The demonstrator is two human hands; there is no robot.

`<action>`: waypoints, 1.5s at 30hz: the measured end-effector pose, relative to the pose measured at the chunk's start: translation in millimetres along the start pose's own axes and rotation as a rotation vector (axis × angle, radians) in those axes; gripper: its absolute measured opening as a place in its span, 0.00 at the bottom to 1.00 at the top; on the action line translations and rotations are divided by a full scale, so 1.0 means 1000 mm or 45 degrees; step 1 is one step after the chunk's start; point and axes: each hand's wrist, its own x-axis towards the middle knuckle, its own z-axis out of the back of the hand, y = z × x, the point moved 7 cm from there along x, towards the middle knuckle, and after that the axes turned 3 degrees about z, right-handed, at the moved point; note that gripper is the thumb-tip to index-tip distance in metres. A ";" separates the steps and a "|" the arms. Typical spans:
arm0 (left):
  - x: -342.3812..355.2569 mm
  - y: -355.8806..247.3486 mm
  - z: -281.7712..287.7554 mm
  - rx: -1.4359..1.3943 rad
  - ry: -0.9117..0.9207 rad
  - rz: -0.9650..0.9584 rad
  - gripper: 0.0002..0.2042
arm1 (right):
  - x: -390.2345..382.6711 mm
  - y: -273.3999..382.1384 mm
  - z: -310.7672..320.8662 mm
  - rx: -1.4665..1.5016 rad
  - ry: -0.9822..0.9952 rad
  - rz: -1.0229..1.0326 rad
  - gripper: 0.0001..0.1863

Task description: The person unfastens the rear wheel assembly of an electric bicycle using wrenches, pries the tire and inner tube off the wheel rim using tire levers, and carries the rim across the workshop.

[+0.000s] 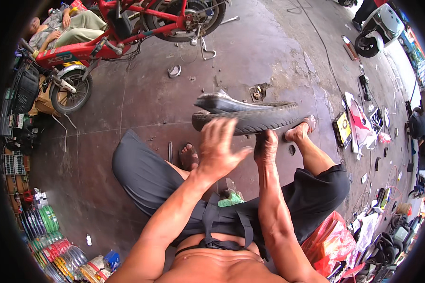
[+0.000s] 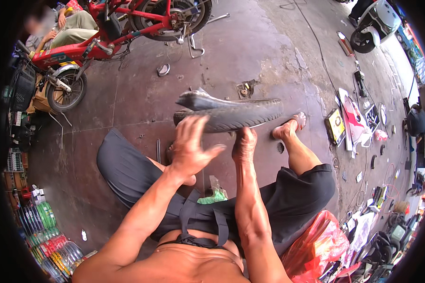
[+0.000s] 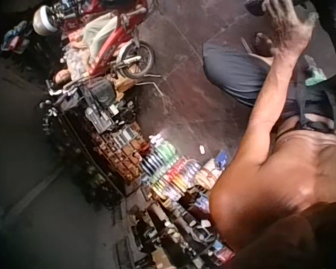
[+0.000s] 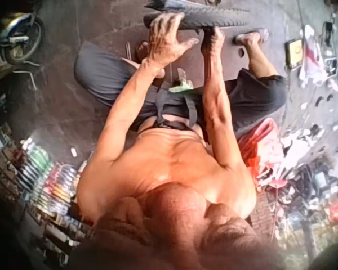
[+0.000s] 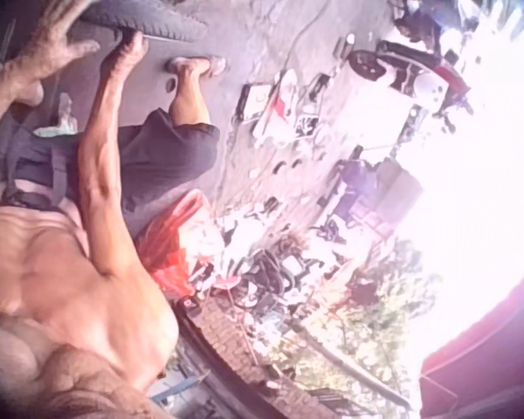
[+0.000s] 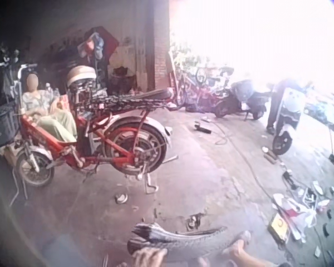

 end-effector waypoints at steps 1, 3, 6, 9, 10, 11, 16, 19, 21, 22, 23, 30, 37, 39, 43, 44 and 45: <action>0.009 0.004 -0.005 -0.003 0.043 -0.018 0.38 | -0.010 -0.001 -0.011 0.027 -0.035 0.018 0.16; 0.016 0.004 0.005 -0.023 0.047 -0.115 0.38 | -0.029 0.005 -0.020 -0.234 -0.083 0.031 0.16; 0.015 0.023 -0.009 -0.180 0.206 -0.100 0.34 | -0.027 0.003 -0.031 -0.214 -0.036 -0.016 0.14; 0.026 0.027 -0.003 -0.154 0.187 -0.060 0.30 | -0.018 0.004 -0.041 -0.317 0.037 0.027 0.16; 0.029 0.032 -0.004 -0.137 0.196 0.031 0.29 | -0.012 -0.002 -0.037 -0.389 0.048 0.000 0.16; 0.026 0.033 -0.003 -0.180 0.193 0.106 0.27 | -0.012 -0.012 -0.032 -0.316 0.046 0.017 0.16; 0.059 0.043 -0.025 0.092 0.140 0.363 0.28 | 0.014 -0.032 -0.046 -0.577 0.034 0.045 0.23; 0.088 0.068 -0.036 0.199 0.092 0.386 0.26 | 0.027 -0.032 -0.072 -0.542 -0.008 0.116 0.28; 0.102 0.088 -0.042 0.197 0.078 0.417 0.25 | 0.032 -0.031 -0.082 -0.618 -0.110 0.039 0.25; 0.112 0.091 -0.045 0.180 0.128 0.466 0.25 | 0.049 -0.037 -0.077 -0.668 -0.128 0.078 0.24; 0.123 0.094 -0.049 0.144 0.183 0.534 0.24 | 0.073 -0.055 -0.065 -0.676 -0.081 0.101 0.25; 0.163 0.173 -0.075 0.205 0.144 0.725 0.24 | 0.104 -0.057 -0.106 -0.750 0.014 0.049 0.14; 0.190 0.206 -0.121 0.157 0.218 0.742 0.25 | 0.133 -0.056 -0.107 -0.619 -0.010 0.009 0.14; 0.191 0.211 -0.128 0.155 0.215 0.748 0.25 | 0.134 -0.053 -0.107 -0.661 -0.009 -0.022 0.14; 0.198 0.226 -0.139 0.127 0.175 0.737 0.25 | 0.149 -0.060 -0.111 -0.681 -0.004 -0.047 0.14; 0.201 0.232 -0.142 0.114 0.152 0.721 0.25 | 0.154 -0.062 -0.113 -0.700 0.004 -0.047 0.14; 0.206 0.235 -0.146 0.099 0.148 0.707 0.25 | 0.160 -0.065 -0.113 -0.693 0.015 -0.035 0.13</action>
